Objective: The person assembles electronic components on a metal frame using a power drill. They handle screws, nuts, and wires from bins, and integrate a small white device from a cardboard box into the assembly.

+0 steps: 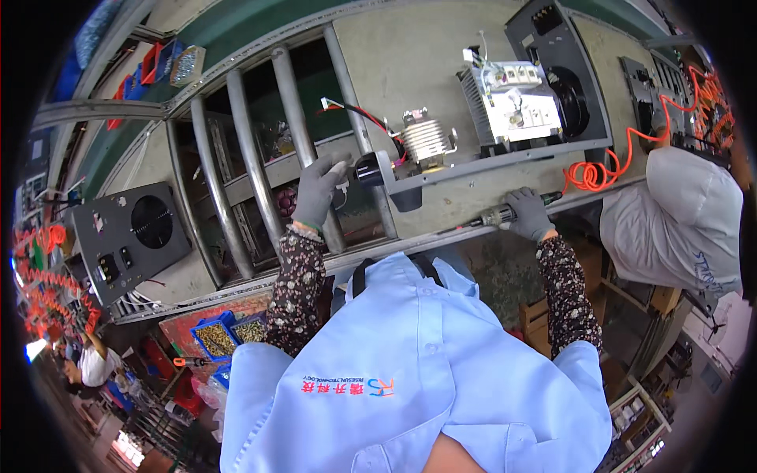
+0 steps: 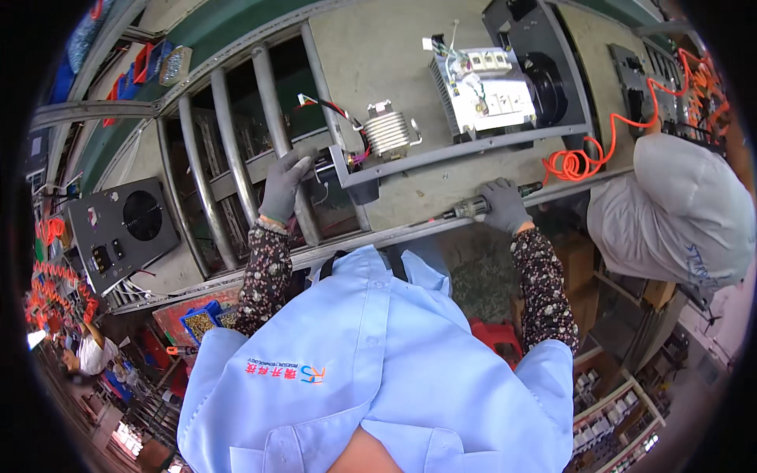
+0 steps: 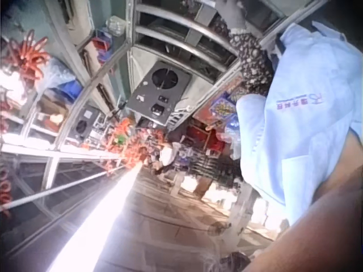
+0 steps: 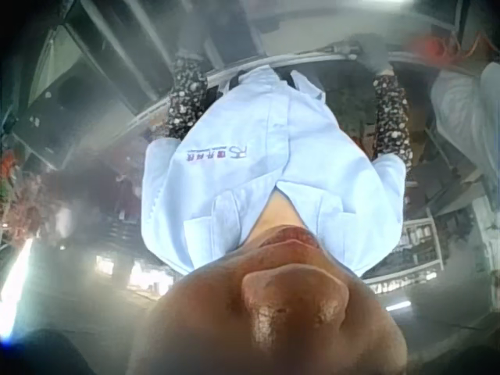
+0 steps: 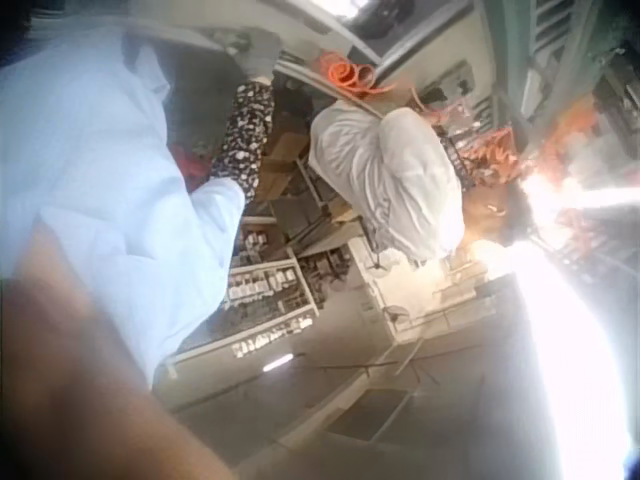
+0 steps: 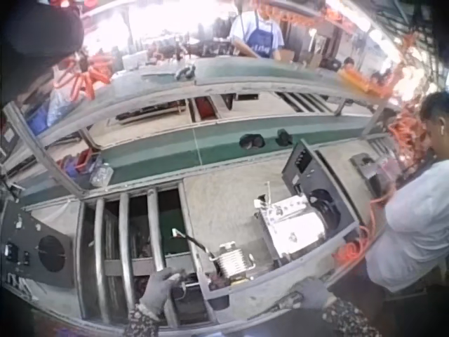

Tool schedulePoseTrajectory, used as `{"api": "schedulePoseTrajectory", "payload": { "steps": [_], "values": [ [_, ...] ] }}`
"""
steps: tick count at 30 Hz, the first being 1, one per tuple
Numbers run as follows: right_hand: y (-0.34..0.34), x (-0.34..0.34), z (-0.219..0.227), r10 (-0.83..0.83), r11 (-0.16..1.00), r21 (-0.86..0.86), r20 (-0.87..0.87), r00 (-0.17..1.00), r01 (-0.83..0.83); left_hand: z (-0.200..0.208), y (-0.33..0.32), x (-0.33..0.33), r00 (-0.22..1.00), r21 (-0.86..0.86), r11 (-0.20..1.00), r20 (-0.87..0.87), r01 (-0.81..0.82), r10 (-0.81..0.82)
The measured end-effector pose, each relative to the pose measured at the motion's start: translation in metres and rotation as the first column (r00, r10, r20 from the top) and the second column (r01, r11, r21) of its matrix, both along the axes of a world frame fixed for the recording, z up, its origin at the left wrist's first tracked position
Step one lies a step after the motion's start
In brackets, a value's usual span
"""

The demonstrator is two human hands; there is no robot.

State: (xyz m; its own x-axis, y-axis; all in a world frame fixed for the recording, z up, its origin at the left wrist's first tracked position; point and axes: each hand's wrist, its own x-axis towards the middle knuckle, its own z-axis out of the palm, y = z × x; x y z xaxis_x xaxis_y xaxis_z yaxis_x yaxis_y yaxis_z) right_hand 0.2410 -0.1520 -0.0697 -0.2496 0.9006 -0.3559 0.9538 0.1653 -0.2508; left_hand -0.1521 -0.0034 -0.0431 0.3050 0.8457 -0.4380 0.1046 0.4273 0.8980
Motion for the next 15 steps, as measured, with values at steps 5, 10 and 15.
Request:
{"api": "schedulePoseTrajectory", "payload": {
  "steps": [5,10,15],
  "values": [
    [-0.001,0.029,-0.016,0.036,0.999,0.011,0.022,0.999,-0.037,0.034,0.019,0.008,0.998,0.085,0.994,0.015,-0.065,0.064],
    [-0.004,0.039,-0.02,0.019,0.995,0.096,0.041,0.999,-0.023,0.059,0.08,0.033,0.999,0.186,0.982,-0.05,0.019,-0.009],
    [-0.006,0.037,-0.024,-0.014,0.993,0.114,0.061,0.998,0.007,0.037,0.183,0.095,0.899,0.289,0.895,-0.378,0.341,-0.221]
  ]
}}
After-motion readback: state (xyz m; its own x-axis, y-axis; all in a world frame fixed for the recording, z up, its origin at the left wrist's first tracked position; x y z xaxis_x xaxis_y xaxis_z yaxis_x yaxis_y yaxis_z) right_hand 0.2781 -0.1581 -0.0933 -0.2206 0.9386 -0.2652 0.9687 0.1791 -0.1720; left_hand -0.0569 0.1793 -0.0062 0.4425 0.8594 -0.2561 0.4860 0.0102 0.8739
